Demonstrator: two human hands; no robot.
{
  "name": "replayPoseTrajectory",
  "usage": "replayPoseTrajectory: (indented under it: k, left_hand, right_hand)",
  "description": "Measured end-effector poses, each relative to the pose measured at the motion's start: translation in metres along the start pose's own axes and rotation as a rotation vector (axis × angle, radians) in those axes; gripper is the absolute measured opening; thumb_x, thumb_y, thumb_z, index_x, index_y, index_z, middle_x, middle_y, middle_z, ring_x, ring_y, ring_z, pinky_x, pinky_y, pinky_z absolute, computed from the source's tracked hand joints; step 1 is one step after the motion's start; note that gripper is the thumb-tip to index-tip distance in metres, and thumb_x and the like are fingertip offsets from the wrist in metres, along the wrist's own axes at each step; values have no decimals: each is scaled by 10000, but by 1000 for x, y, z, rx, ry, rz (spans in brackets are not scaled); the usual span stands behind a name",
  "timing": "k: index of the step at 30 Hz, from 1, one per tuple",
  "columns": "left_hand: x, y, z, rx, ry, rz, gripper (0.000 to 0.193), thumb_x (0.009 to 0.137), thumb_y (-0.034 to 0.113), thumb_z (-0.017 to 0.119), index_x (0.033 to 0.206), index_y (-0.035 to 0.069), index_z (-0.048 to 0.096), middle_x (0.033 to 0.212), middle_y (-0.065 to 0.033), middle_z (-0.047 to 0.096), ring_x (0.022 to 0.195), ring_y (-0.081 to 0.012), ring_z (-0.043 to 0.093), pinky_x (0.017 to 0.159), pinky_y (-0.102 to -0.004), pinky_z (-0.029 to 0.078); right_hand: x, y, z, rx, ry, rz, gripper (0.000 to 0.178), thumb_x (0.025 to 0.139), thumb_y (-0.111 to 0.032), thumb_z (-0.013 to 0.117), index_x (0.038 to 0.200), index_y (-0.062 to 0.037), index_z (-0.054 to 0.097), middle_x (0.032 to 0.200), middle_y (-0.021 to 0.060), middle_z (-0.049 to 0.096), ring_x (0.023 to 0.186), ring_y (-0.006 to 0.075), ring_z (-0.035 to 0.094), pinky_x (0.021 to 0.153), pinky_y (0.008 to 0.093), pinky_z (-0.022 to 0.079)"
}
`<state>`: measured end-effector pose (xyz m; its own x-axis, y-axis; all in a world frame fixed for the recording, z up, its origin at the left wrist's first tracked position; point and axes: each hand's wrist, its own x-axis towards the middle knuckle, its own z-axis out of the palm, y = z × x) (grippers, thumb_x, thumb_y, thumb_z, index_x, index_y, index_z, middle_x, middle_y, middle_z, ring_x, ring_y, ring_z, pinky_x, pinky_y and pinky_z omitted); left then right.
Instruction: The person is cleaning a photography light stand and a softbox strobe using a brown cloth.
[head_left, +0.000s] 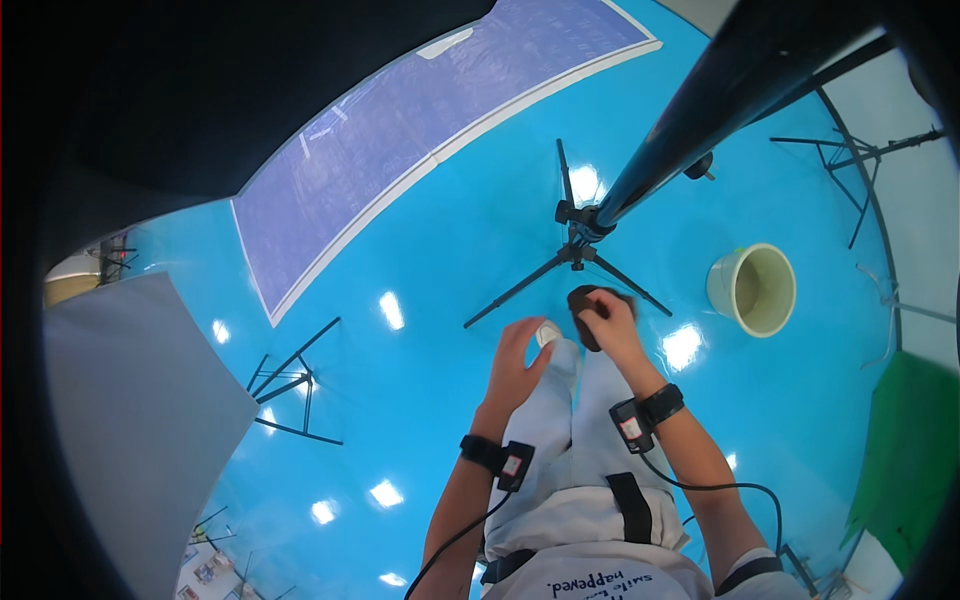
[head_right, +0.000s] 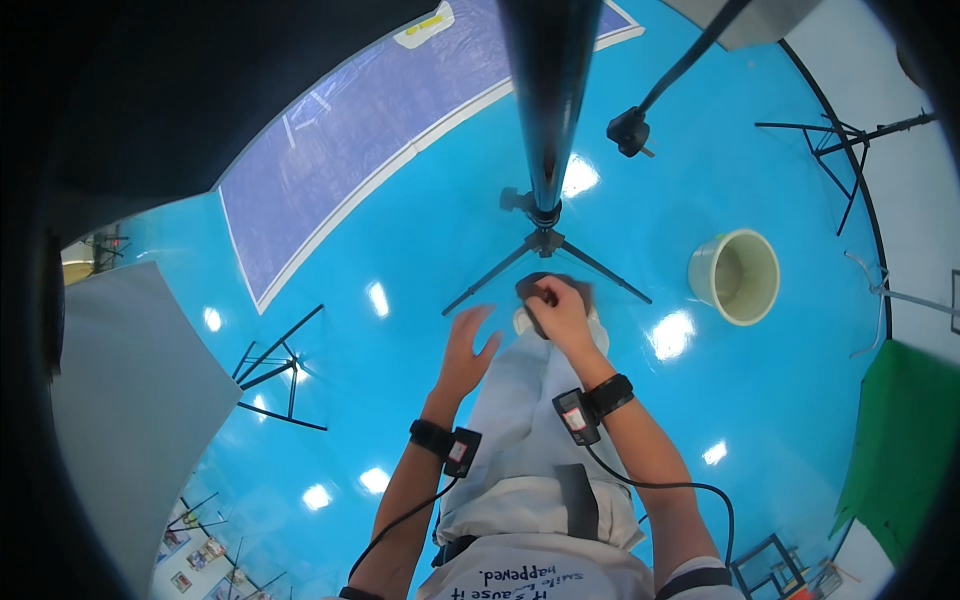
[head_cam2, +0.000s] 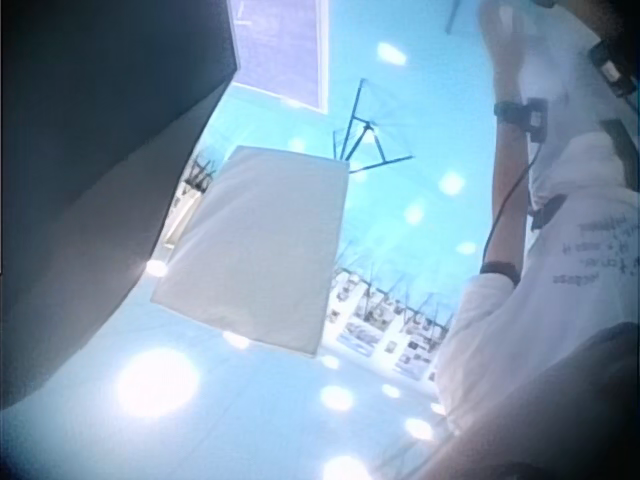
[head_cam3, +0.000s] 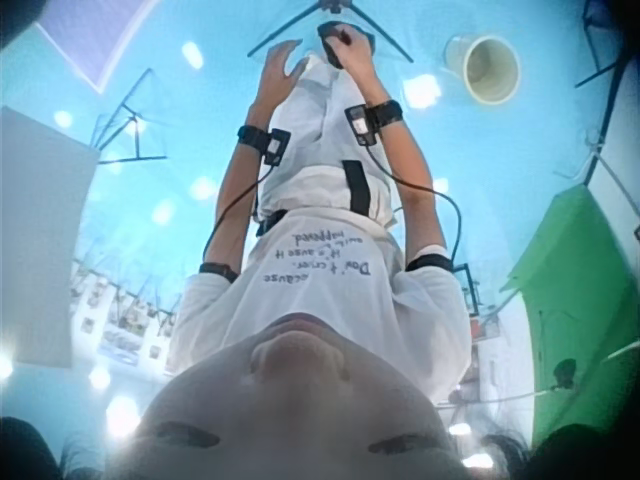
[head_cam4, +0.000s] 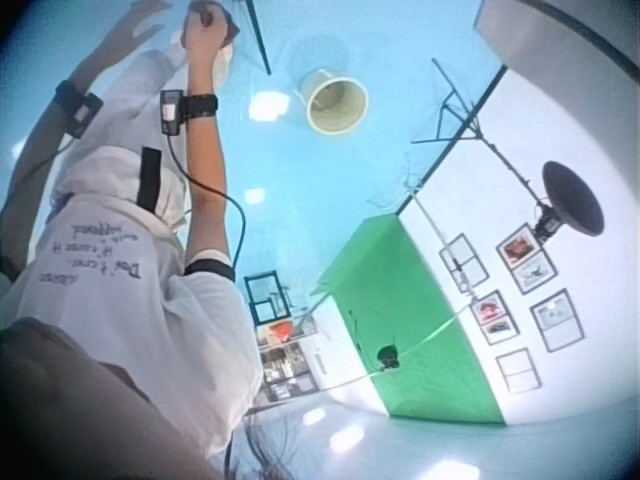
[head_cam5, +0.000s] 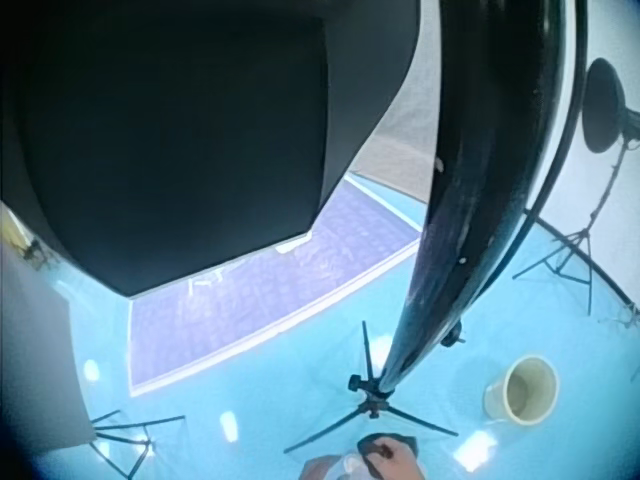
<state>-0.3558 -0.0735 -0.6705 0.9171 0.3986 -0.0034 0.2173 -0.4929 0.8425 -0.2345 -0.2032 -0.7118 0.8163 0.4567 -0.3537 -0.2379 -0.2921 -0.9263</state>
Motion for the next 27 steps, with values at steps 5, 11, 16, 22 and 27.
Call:
replayPoseTrajectory:
  k: [5,11,16,22,27]
  left_hand:
    - [31,5,11,-182,-68,-80,223,827,110,637,1001,2,549,956,-148,592,887,-264,581,784,-353,455]
    - [65,19,4,-440,-348,-227,170,851,149,639,921,12,568,863,-50,605,785,-109,552,700,-267,449]
    - [89,32,1,-508,34,-200,163,867,142,616,984,29,618,778,-82,631,685,-110,584,616,-252,462]
    - [157,66,-2,-493,245,-98,165,867,103,588,1001,22,638,847,-119,669,733,-149,638,668,-262,493]
    - [158,63,24,-408,219,-30,180,878,87,535,1011,49,650,870,-106,663,729,-203,636,676,-298,490]
  right_hand:
    - [-4,-18,-4,46,-210,57,155,788,-120,591,874,7,609,712,15,564,677,88,508,607,249,413]
    - [6,-42,-33,291,-320,167,189,805,-97,563,975,-28,607,938,27,605,865,90,522,794,234,406]
    - [31,-67,-51,417,-329,-236,406,768,-119,558,1165,-44,515,1174,53,517,1052,152,477,909,301,387]
    - [71,-100,-33,246,-97,-412,491,740,-66,530,1228,-33,480,1132,60,524,1067,159,487,925,313,381]
    - [77,-90,-26,358,-164,-356,501,725,23,471,1224,-14,476,1087,67,539,1011,152,519,876,288,420]
